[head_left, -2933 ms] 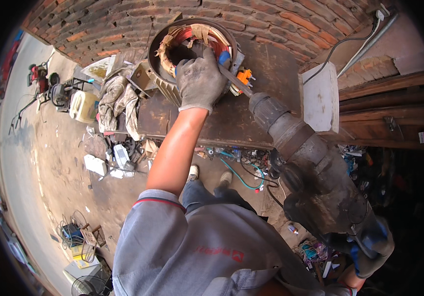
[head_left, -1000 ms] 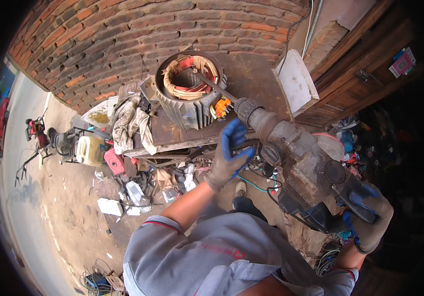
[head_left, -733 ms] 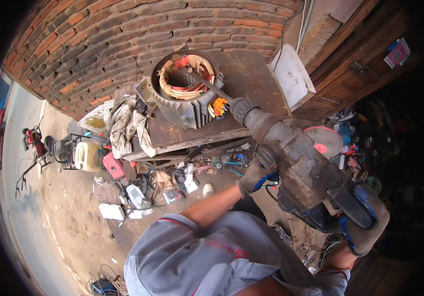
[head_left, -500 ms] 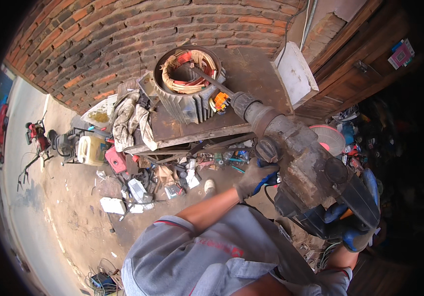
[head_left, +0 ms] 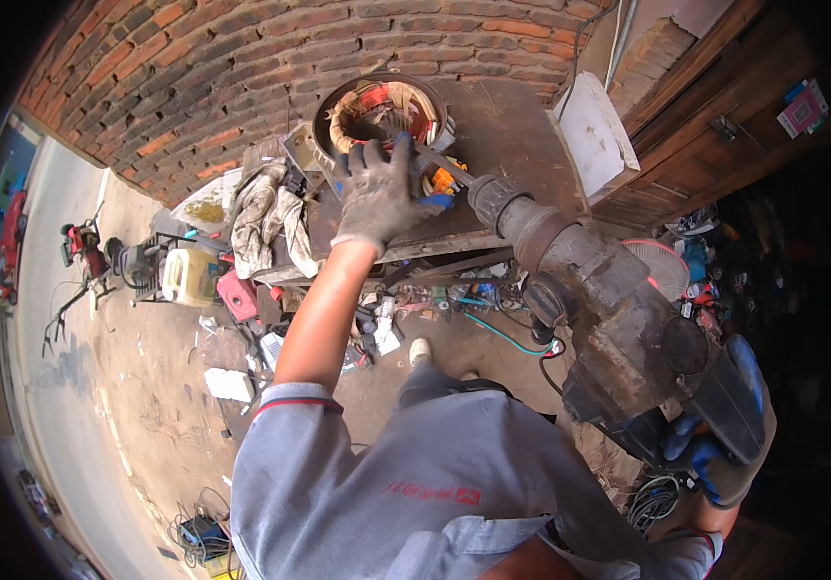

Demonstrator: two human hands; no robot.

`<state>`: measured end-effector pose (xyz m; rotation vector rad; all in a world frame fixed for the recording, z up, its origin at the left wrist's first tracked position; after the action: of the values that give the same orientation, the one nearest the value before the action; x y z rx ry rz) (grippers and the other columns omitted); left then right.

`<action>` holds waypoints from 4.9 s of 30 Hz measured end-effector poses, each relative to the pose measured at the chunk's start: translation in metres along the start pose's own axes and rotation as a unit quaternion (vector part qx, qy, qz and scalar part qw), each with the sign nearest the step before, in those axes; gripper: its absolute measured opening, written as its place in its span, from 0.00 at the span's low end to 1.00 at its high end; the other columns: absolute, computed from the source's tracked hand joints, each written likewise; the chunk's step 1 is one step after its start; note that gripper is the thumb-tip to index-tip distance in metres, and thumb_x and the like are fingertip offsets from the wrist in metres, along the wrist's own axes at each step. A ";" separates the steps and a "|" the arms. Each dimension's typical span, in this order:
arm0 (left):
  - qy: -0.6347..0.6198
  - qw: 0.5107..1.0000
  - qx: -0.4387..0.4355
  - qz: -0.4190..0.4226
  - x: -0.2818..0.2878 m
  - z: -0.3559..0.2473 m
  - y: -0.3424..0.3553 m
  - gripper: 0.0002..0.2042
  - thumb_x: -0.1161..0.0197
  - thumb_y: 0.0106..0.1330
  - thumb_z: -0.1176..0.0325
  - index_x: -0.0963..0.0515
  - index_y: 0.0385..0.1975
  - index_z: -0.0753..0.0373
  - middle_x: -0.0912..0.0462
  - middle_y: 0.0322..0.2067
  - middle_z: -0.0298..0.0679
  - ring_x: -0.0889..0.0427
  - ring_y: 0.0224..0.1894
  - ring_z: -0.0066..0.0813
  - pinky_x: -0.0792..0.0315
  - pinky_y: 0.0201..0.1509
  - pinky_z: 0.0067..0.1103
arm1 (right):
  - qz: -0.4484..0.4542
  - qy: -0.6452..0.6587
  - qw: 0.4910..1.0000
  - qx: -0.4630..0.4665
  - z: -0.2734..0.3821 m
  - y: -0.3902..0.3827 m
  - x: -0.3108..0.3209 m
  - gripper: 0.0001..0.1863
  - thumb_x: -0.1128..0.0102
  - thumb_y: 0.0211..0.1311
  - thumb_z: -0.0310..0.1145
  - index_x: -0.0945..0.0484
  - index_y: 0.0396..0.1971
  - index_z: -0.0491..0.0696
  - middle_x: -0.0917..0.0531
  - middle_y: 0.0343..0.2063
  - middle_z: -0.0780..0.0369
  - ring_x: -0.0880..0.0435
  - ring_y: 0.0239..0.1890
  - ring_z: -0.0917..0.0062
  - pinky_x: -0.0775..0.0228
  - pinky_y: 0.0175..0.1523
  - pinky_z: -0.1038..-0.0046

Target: The person uses a rotary hammer drill to repeatedly strike and loosen copper windings inside a cylindrical motor stator placed on a workbench. The person holds the stator with one hand while operating the drill with the other, working around the circumference of the stator.

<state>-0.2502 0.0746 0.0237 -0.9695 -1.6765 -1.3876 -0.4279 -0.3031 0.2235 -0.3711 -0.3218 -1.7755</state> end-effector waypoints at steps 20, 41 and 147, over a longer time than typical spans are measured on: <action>-0.057 0.994 0.058 -0.073 -0.066 -0.002 0.052 0.15 0.35 0.61 0.57 0.19 0.39 0.62 0.14 0.28 0.52 0.13 0.36 0.52 0.32 0.58 0.43 | 0.092 0.023 0.995 0.000 -0.008 0.006 0.019 0.44 0.26 0.60 0.43 0.32 0.69 0.31 0.12 0.49 0.51 0.14 0.24 0.78 0.25 0.28 0.80; -0.068 0.989 0.082 -0.103 -0.067 -0.004 0.057 0.20 0.42 0.73 0.48 0.17 0.37 0.62 0.15 0.21 0.51 0.14 0.29 0.51 0.25 0.46 0.41 | -0.007 -0.097 0.995 0.016 -0.039 0.020 0.042 0.39 0.28 0.61 0.42 0.29 0.67 0.34 0.11 0.49 0.53 0.12 0.36 0.75 0.21 0.43 0.73; -0.036 0.986 0.143 -0.077 -0.058 -0.013 0.056 0.22 0.34 0.61 0.48 0.15 0.47 0.58 0.11 0.32 0.48 0.12 0.38 0.50 0.25 0.55 0.40 | 0.108 -0.044 0.990 0.085 -0.048 0.091 0.023 0.29 0.35 0.60 0.29 0.27 0.60 0.31 0.11 0.36 0.50 0.11 0.27 0.70 0.18 0.32 0.73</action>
<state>-0.1736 0.0633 -0.0023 -0.7469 -1.9747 -1.1770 -0.3482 -0.3640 0.1916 -0.3483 -0.4746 -1.5106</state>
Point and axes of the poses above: each hand's wrist, its own y-axis towards the middle knuckle, its own x-axis out of the back of the hand, z = x × y, the point moved 2 cm from there along y, towards the middle knuckle
